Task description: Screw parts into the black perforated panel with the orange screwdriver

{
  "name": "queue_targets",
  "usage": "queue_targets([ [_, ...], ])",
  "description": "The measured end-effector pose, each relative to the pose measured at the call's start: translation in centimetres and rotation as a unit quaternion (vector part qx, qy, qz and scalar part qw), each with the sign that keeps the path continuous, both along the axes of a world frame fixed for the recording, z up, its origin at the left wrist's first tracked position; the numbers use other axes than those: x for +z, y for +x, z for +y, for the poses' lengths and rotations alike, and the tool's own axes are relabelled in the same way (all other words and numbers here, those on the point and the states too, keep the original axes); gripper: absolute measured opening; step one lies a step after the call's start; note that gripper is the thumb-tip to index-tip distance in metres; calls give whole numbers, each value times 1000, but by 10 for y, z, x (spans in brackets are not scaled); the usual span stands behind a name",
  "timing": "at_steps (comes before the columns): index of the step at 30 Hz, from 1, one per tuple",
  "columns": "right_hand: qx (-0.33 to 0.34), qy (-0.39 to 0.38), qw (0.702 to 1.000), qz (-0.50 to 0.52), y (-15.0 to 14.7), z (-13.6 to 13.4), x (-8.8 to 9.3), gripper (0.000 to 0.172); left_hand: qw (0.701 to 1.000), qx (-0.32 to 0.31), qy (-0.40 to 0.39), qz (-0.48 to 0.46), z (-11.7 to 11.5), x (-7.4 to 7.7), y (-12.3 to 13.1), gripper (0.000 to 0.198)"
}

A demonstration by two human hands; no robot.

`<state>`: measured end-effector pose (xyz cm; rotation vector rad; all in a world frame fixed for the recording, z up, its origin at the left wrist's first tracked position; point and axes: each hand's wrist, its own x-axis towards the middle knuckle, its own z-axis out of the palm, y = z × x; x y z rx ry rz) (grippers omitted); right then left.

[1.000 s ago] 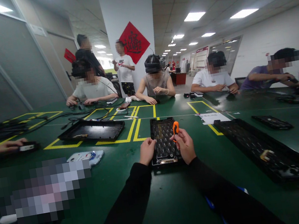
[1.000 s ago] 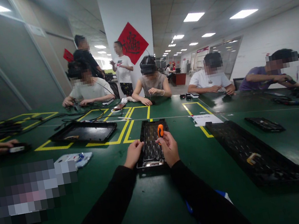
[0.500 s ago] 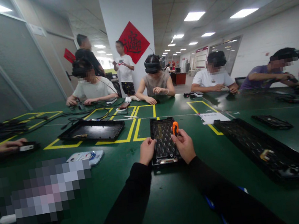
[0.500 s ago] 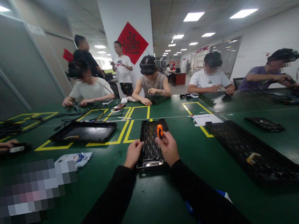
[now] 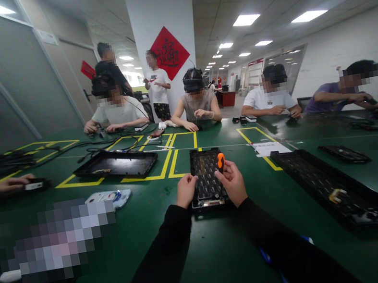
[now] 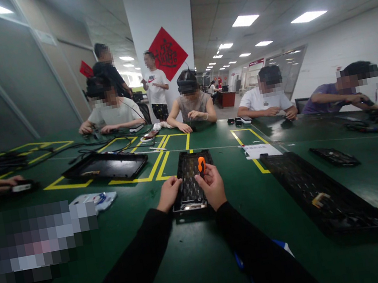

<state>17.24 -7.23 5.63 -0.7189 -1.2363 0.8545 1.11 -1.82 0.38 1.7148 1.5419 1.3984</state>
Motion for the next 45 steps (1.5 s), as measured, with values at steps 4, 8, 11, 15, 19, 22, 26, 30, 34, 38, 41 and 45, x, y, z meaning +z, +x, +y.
queue_targets([
  [4, -26, 7, 1000, 7, 0, 2, -2, 41, 1000, -2, -1, -2, 0, -1, 0, 28],
  [8, -39, -1, 999, -24, 2, 2, -5, 28, 1000, -1, -5, 1, 0, 0, 0, 26],
  [11, -22, -19, 998, -52, 3, 2, -5, 22, 1000, 0, -4, 2, 0, 1, 0, 25],
  [15, -17, -7, 1000, -20, 1, 1, -2, 31, 1000, 2, -5, 4, -1, 1, 0, 26],
  [19, -9, -11, 1000, -14, 1, 0, 0, 38, 1000, 2, -9, 4, -1, 2, 0, 26],
  [22, 12, -19, 1000, -21, 2, -1, -1, 34, 1000, 3, -11, 2, -1, 2, 1, 26],
  [26, 22, -23, 999, -14, 1, -1, 0, 32, 1000, 4, -10, -5, -2, 2, 1, 26],
  [30, 10, -4, 1000, -2, -1, -1, 2, 34, 1000, 5, -14, -10, -2, 3, 1, 26],
  [34, -30, -6, 999, -35, 0, 1, -2, 29, 1000, 0, -4, -5, -2, 3, 0, 25],
  [38, -35, -20, 997, -68, 3, 2, -6, 26, 1000, -1, -6, -2, -1, 1, 0, 26],
  [41, -20, -14, 999, -48, 2, 2, -4, 30, 1000, -1, -5, -5, -1, 0, 0, 26],
  [45, -14, -19, 1000, -11, 2, 1, 0, 39, 1000, -1, -12, -7, -3, 3, 1, 26],
])
